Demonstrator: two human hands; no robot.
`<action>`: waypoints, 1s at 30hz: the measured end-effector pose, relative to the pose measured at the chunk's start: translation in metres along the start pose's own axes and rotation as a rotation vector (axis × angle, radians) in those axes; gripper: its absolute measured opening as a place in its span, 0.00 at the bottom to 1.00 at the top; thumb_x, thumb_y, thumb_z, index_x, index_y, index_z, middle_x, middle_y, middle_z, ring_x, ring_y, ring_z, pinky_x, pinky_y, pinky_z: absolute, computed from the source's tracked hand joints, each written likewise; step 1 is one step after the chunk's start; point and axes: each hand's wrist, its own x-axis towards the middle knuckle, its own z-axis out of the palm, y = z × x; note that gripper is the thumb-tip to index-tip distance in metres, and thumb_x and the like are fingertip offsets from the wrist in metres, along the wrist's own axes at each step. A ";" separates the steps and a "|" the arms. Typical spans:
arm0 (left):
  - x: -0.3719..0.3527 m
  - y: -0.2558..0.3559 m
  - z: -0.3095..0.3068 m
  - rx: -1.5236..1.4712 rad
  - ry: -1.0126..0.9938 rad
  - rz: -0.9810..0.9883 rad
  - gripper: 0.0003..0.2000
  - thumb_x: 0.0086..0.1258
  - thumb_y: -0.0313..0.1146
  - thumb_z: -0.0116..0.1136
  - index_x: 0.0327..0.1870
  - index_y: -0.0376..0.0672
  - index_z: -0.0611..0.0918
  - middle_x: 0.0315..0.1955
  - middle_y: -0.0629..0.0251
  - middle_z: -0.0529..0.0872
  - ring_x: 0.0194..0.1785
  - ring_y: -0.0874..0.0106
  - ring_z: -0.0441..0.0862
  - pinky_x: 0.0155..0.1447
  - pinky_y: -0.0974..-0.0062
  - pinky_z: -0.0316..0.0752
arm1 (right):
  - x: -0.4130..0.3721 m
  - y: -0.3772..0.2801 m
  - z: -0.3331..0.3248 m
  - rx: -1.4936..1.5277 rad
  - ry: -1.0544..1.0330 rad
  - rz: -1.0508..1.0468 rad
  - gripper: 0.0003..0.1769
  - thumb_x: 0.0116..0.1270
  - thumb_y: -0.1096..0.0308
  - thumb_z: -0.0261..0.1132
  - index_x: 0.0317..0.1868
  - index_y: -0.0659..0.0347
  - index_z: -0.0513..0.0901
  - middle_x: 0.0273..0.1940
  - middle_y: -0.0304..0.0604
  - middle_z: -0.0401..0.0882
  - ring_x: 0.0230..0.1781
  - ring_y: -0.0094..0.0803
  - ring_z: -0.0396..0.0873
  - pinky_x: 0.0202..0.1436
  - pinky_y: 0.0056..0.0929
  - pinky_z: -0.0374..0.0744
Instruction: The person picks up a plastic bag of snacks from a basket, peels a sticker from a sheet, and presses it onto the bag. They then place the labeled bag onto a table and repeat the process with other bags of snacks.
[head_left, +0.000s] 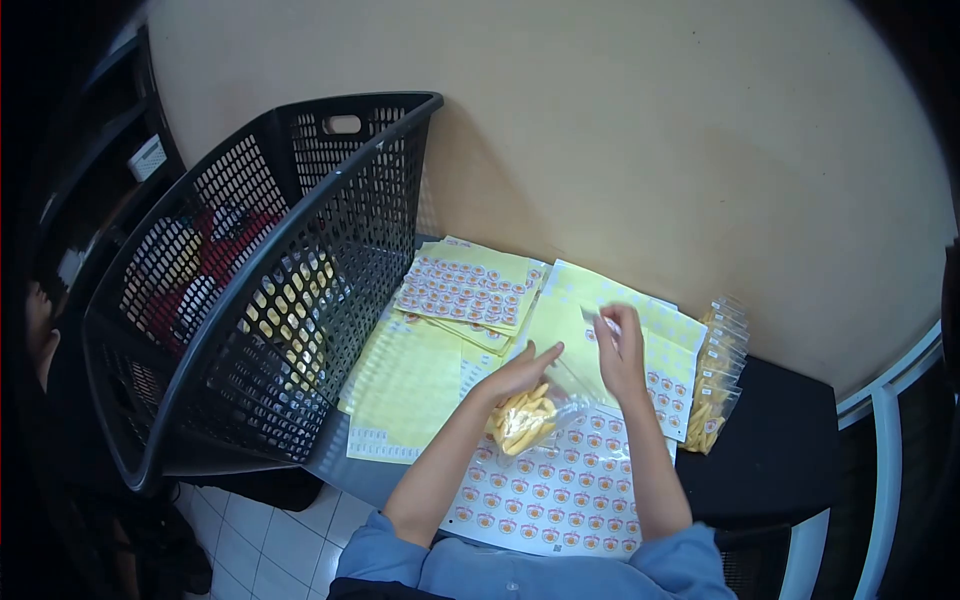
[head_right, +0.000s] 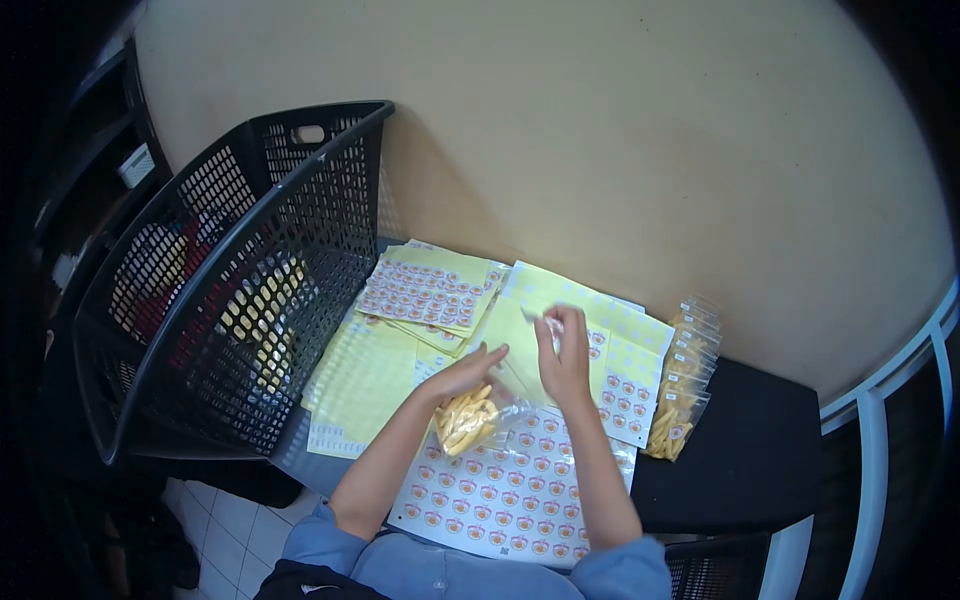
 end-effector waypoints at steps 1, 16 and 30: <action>-0.005 0.005 -0.001 -0.122 0.036 0.061 0.40 0.63 0.57 0.40 0.63 0.30 0.47 0.49 0.43 0.71 0.40 0.63 0.79 0.44 0.77 0.73 | -0.022 -0.028 -0.008 0.040 0.036 0.047 0.10 0.61 0.68 0.55 0.41 0.63 0.69 0.45 0.45 0.66 0.48 0.34 0.67 0.50 0.33 0.69; -0.107 -0.008 0.005 -0.627 0.006 0.352 0.28 0.66 0.48 0.41 0.61 0.37 0.56 0.52 0.53 0.69 0.52 0.66 0.72 0.53 0.73 0.69 | -0.120 -0.090 0.000 0.826 -0.078 0.400 0.20 0.67 0.70 0.47 0.58 0.66 0.61 0.58 0.45 0.63 0.54 0.27 0.67 0.54 0.22 0.69; -0.180 -0.018 0.020 -0.606 0.038 0.586 0.25 0.62 0.23 0.49 0.60 0.33 0.56 0.50 0.58 0.70 0.55 0.73 0.69 0.56 0.77 0.65 | -0.127 -0.121 -0.001 0.159 0.261 -0.102 0.07 0.54 0.78 0.60 0.35 0.63 0.77 0.38 0.44 0.75 0.38 0.30 0.73 0.38 0.25 0.69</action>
